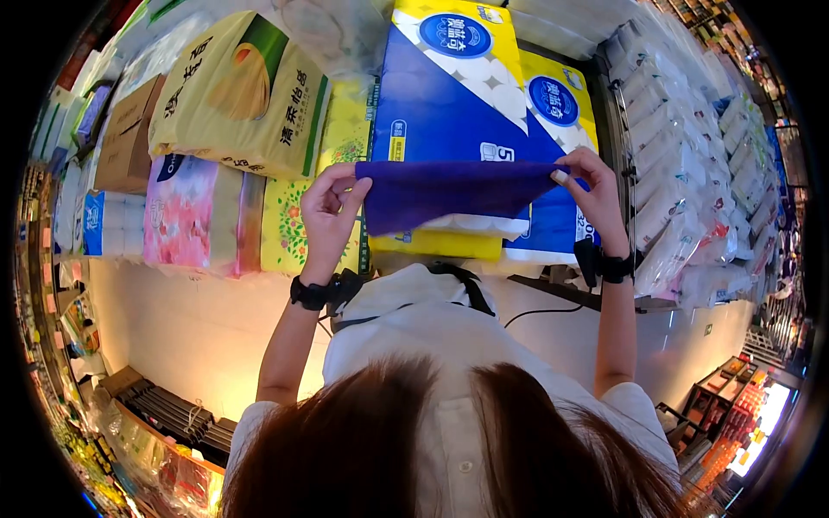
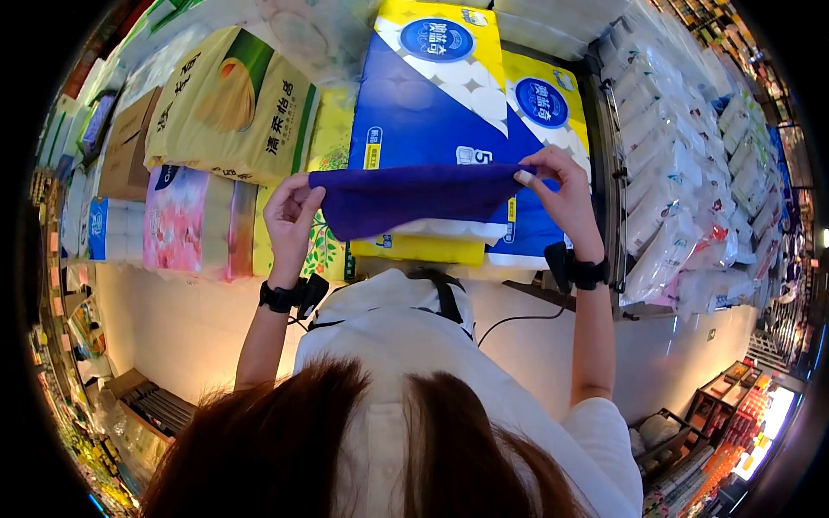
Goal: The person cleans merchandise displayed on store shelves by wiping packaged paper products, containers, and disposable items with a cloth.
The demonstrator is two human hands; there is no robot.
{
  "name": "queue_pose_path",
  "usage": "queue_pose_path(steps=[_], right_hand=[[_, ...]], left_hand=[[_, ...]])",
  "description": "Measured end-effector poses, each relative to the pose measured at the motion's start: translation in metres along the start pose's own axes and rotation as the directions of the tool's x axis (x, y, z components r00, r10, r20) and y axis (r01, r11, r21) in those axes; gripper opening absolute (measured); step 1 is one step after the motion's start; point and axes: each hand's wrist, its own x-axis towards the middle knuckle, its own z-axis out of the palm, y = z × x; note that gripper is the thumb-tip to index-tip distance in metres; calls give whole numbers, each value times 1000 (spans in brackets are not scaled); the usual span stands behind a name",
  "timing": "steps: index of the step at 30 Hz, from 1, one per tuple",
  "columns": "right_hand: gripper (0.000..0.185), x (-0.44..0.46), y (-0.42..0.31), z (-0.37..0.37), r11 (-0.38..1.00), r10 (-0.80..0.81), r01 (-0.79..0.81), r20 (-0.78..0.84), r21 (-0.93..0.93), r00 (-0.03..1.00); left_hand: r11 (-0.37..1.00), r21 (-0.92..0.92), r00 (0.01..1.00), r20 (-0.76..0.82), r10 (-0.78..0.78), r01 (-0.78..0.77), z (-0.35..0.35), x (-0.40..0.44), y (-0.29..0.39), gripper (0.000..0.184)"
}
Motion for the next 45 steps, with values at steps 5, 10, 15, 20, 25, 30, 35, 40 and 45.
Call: queue_pose_path(steps=[5, 10, 15, 20, 25, 30, 35, 40, 45], right_hand=[[12, 9, 9, 14, 934, 160, -146, -16, 327, 987], [9, 38, 46, 30, 891, 230, -192, -45, 412, 972], [14, 34, 26, 29, 965, 54, -17, -134, 263, 990], [12, -12, 22, 42, 984, 154, -166, 145, 70, 977], [26, -27, 34, 90, 994, 84, -81, 30, -77, 996], [55, 5, 38, 181, 917, 11, -12, -3, -398, 1000], [63, 13, 53, 210, 799, -13, -9, -32, -601, 999], [60, 26, 74, 188, 767, -8, -16, -35, -641, 999], [60, 55, 103, 172, 737, -34, 18, -10, -675, 999]], left_hand=[[968, -43, 969, 7, -245, 246, 0, 20, -18, 15], [983, 87, 987, -14, -161, 161, -4, 59, -52, 14], [903, 417, 995, 59, 86, -103, -15, 70, -39, 18], [777, 568, 928, 369, 54, -271, -48, 31, -50, 20], [734, 639, 927, 374, -34, -231, -26, 14, -49, 28], [570, 713, 857, 515, -32, -408, 33, 24, -87, 53], [274, 823, 839, 537, -89, -497, 56, 15, -145, 66], [280, 794, 817, 574, -55, -539, 79, 37, -158, 65], [289, 752, 783, 622, -14, -593, 82, 73, -182, 66]])
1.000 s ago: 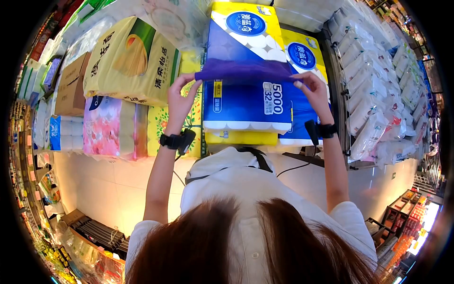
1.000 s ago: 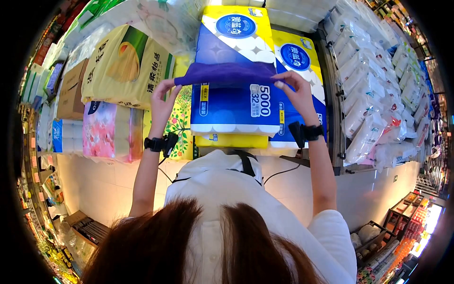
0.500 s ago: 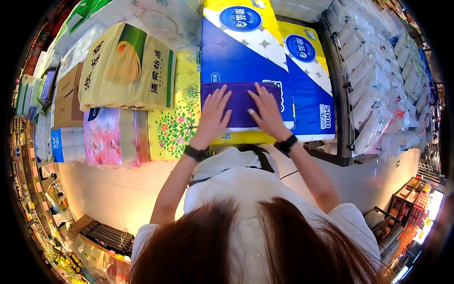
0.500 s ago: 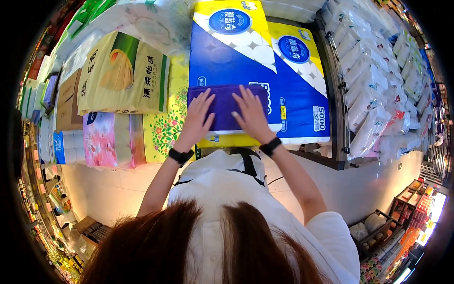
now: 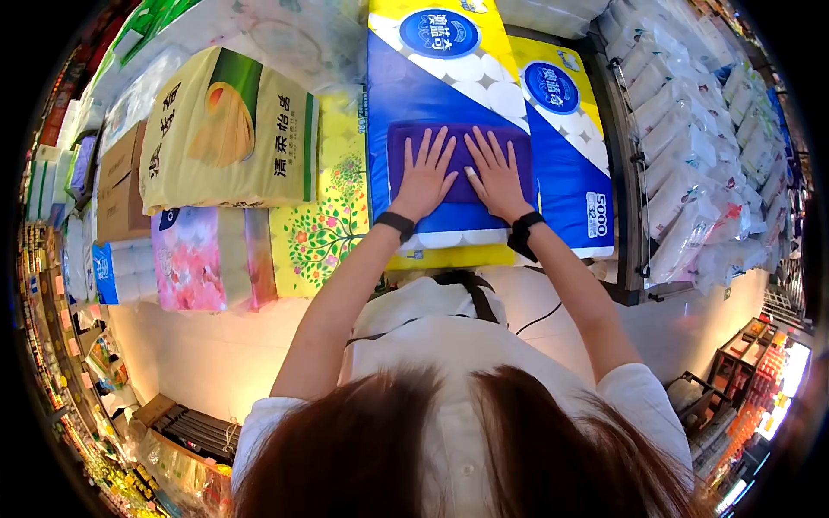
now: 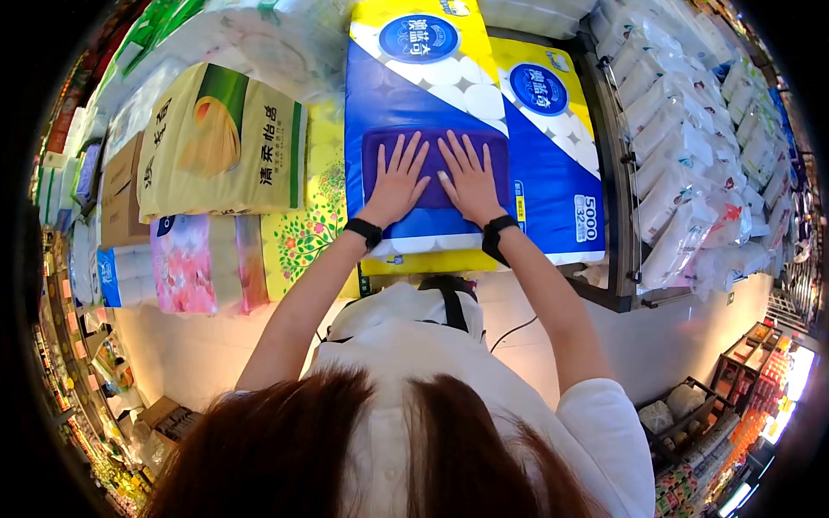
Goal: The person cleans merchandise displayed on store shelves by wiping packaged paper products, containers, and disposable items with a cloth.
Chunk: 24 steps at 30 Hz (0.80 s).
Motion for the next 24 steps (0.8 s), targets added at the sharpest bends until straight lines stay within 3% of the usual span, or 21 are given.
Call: queue_pose_path(steps=[14, 24], right_hand=[[60, 77, 62, 14, 994, -94, 95, 18, -49, 995], [61, 142, 104, 31, 998, -54, 55, 47, -5, 997]], left_hand=[[999, 44, 998, 56, 18, -21, 26, 84, -46, 67], [998, 69, 999, 46, -13, 10, 42, 150, -77, 64]])
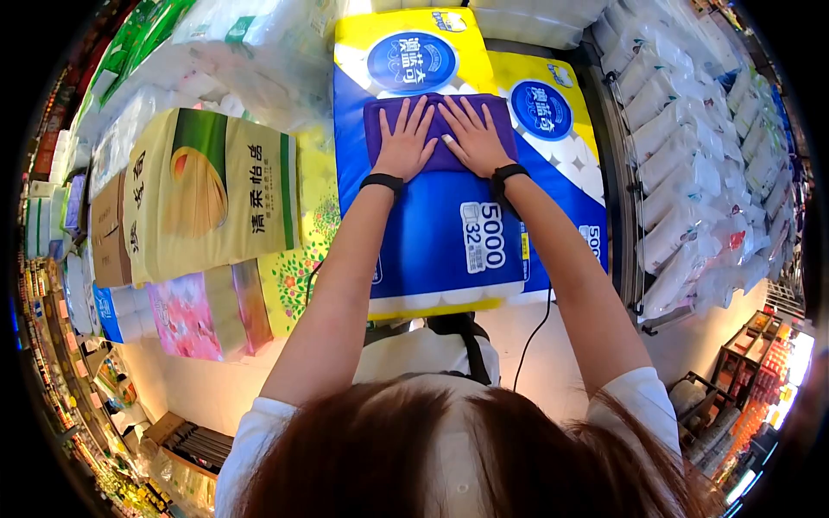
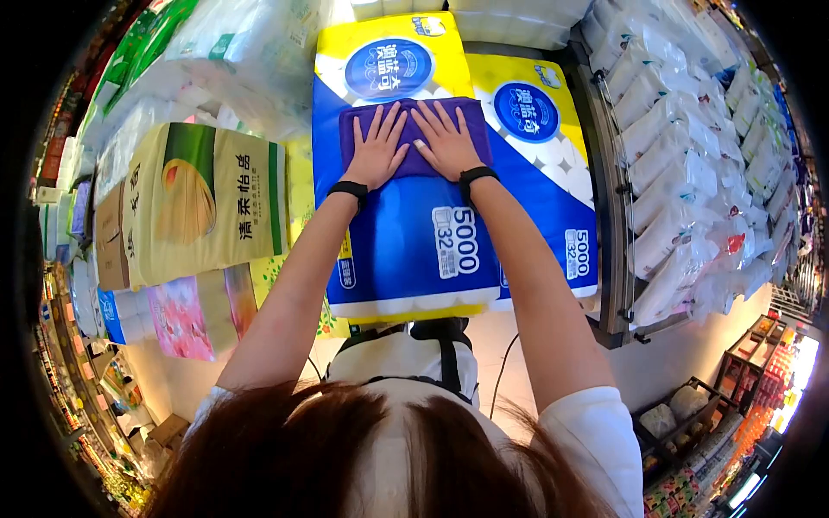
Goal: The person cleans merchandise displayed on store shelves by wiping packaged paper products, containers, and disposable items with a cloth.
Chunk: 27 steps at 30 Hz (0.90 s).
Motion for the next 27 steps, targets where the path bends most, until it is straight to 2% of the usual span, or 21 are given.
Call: queue_pose_path(steps=[8, 12, 18, 27], right_hand=[[62, 30, 10, 9, 996, 85, -87, 54, 25, 995], [63, 26, 3, 7, 993, 113, -115, 77, 18, 991], [64, -19, -22, 5, 999, 47, -45, 100, -19, 994], [66, -115, -89, 0, 997, 66, -71, 99, 40, 993]], left_hand=[[996, 35, 997, -17, -77, 77, 13, 22, -6, 62], [993, 18, 991, 74, -115, 114, 5, 13, 1, 62], [993, -42, 984, 145, -101, 108, -7, -42, 19, 64], [997, -74, 980, 197, -9, 24, -31, -141, 51, 68]])
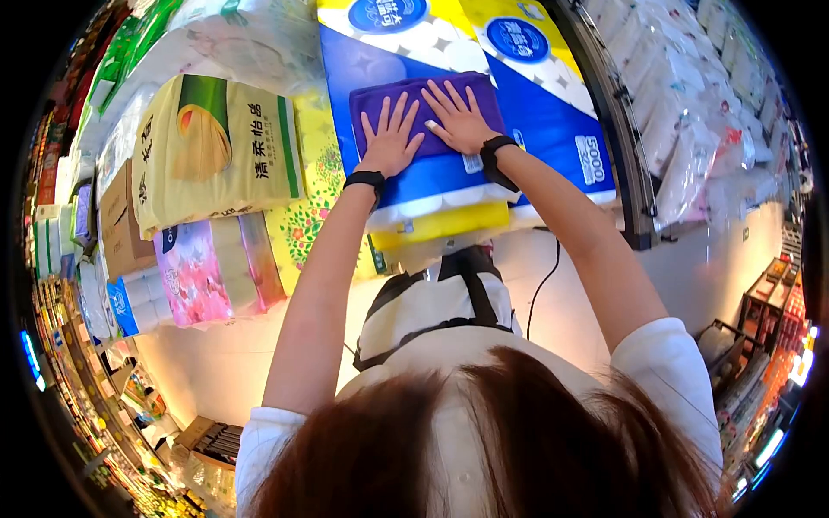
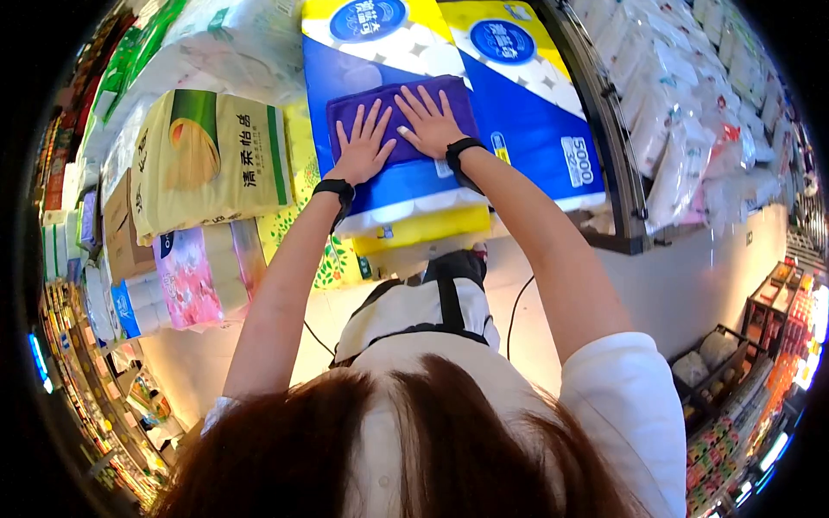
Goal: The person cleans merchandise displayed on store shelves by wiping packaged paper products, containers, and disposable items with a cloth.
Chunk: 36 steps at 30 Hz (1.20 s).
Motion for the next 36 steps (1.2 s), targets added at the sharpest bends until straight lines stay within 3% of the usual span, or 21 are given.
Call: queue_pose_path(steps=[8, 14, 17, 20, 21, 25, 28, 30, 33, 36], right_hand=[[68, -69, -52, 9, 1000, 28, -28, -90, 2, 996], [79, -111, -81, 7, 999, 8, 0, -147, 52, 989], [90, -131, -89, -4, 994, -34, 45, -109, 98, 993], [90, -154, -101, -26, 999, -47, 47, 17, 10, 999], [82, -161, -106, -26, 1000, -26, 26, -48, 5, 998], [71, -175, -97, -13, 999, -28, 33, -220, 22, 975], [71, -175, -85, -18, 995, -81, 92, -193, 50, 978], [72, -173, -80, -10, 994, -104, 99, -174, -35, 979], [71, -169, -74, 3, 984, -121, 95, -173, -150, 977], [71, -170, -75, 10, 992, -107, 90, -222, -84, 969]], left_hand=[[991, -30, 989, -67, 131, -133, -3, -72, 21, 68], [980, -28, 979, -69, 193, -196, -11, -123, 35, 81], [970, -63, 970, -88, 228, -234, -31, -148, 49, 83], [977, -11, 976, -45, 213, -214, -30, -160, 53, 84], [974, -27, 971, -89, 220, -223, -26, -161, 54, 86], [991, -23, 990, -35, 134, -135, -39, -168, 76, 92], [997, 42, 996, -59, 60, -57, -33, -167, 82, 94], [998, 54, 994, -109, 31, -25, -27, -164, 87, 93], [999, -27, 983, -178, -48, 44, -19, -159, 97, 86], [991, -112, 977, -195, -87, 66, -23, -155, 104, 78]])
